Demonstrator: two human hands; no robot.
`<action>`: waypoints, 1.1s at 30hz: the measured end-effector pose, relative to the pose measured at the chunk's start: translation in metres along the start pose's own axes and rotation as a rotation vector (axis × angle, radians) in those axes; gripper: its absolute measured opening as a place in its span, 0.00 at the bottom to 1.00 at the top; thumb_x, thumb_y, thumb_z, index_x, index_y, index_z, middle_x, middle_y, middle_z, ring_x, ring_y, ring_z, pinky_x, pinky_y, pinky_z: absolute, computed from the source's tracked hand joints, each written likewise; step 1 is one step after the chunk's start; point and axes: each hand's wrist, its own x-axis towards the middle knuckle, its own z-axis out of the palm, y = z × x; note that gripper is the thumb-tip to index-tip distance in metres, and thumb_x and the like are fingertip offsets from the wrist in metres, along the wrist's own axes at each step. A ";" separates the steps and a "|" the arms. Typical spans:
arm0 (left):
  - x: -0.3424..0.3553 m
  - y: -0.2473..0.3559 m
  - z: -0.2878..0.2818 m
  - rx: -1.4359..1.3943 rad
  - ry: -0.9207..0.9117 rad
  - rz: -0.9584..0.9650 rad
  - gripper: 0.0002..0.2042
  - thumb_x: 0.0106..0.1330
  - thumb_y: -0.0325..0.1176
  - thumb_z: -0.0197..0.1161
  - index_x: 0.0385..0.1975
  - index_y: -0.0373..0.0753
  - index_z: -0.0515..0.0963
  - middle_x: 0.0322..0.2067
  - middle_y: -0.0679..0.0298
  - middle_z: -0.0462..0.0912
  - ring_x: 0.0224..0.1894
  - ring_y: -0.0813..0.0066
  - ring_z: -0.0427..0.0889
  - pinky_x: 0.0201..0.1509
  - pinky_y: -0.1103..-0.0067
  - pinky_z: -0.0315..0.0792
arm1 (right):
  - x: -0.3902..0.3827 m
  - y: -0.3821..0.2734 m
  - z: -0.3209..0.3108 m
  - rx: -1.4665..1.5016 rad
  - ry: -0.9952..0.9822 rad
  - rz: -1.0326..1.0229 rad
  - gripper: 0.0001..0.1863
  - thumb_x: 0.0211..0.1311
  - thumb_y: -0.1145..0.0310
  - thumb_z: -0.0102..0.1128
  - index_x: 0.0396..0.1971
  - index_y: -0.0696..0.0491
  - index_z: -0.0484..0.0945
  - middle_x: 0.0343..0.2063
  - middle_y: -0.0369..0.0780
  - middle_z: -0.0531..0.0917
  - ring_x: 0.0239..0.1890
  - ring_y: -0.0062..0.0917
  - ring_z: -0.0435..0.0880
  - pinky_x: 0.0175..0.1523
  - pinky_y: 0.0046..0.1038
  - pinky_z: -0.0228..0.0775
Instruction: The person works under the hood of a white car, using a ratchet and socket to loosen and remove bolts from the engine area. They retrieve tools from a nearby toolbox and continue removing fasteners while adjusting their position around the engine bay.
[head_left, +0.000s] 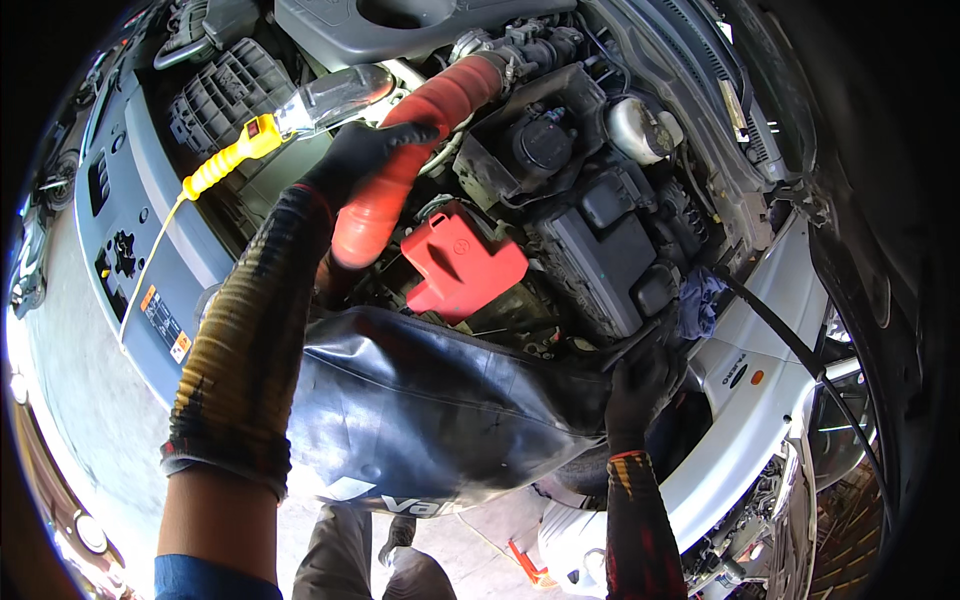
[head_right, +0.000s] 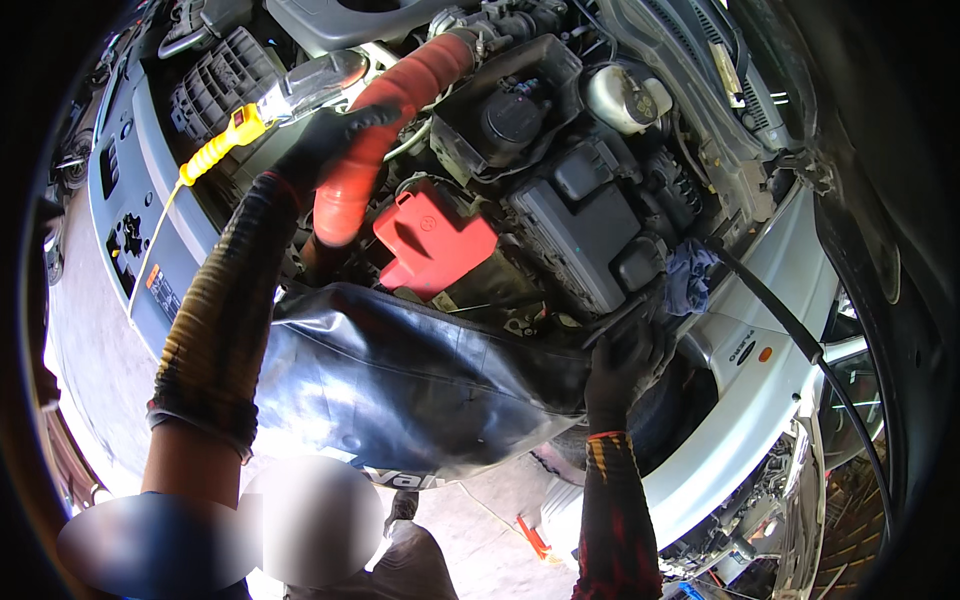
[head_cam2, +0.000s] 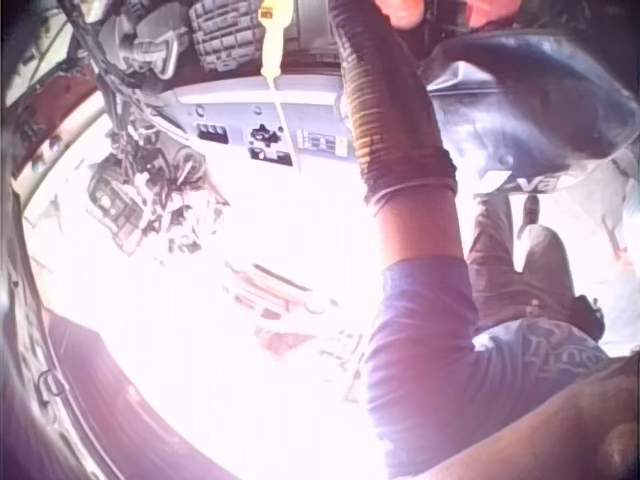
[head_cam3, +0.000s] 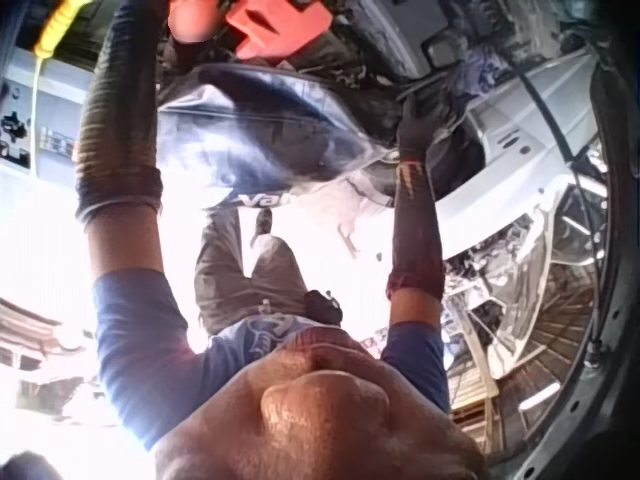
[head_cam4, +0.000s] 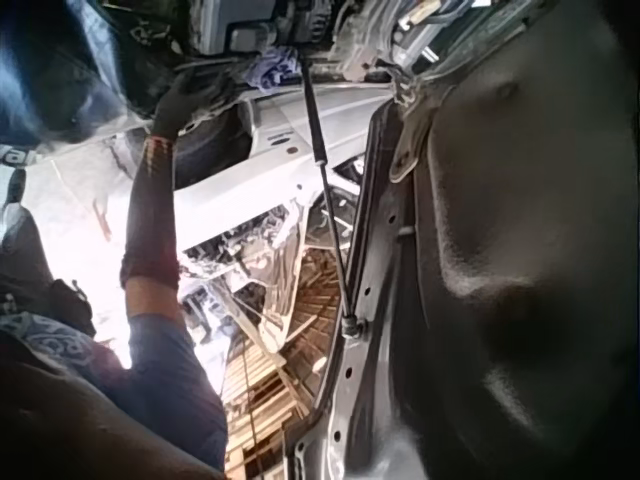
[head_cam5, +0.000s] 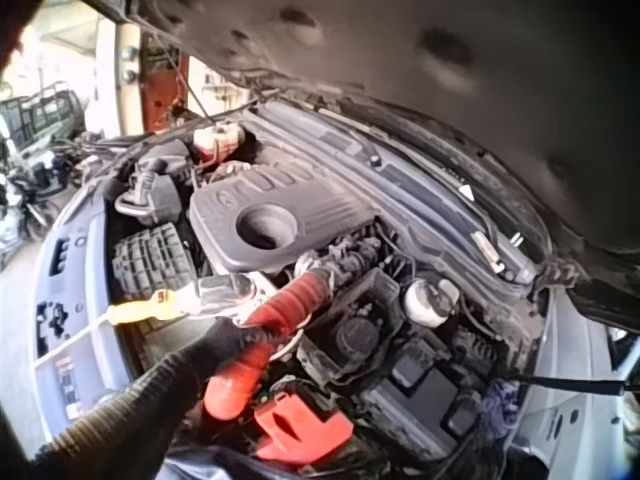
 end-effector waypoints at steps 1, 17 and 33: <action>0.002 0.000 -0.003 0.001 0.004 -0.011 0.40 0.51 0.63 0.83 0.43 0.23 0.87 0.36 0.57 0.89 0.38 0.74 0.84 0.46 0.71 0.78 | -0.001 0.000 -0.001 -0.011 -0.005 -0.005 0.35 0.56 0.64 0.74 0.64 0.57 0.75 0.64 0.53 0.74 0.73 0.54 0.65 0.78 0.56 0.54; 0.013 -0.019 -0.013 0.000 -0.079 0.145 0.33 0.62 0.65 0.76 0.51 0.39 0.89 0.34 0.52 0.87 0.35 0.74 0.81 0.48 0.70 0.78 | -0.004 0.004 0.000 0.040 -0.004 -0.007 0.36 0.58 0.58 0.73 0.65 0.57 0.75 0.65 0.52 0.74 0.74 0.56 0.62 0.77 0.59 0.54; -0.034 0.004 0.012 0.459 0.100 0.098 0.44 0.57 0.72 0.73 0.35 0.21 0.87 0.26 0.45 0.87 0.33 0.61 0.88 0.44 0.63 0.80 | -0.006 0.001 -0.001 0.188 -0.060 0.089 0.36 0.61 0.60 0.73 0.66 0.58 0.73 0.66 0.53 0.74 0.74 0.54 0.64 0.77 0.55 0.55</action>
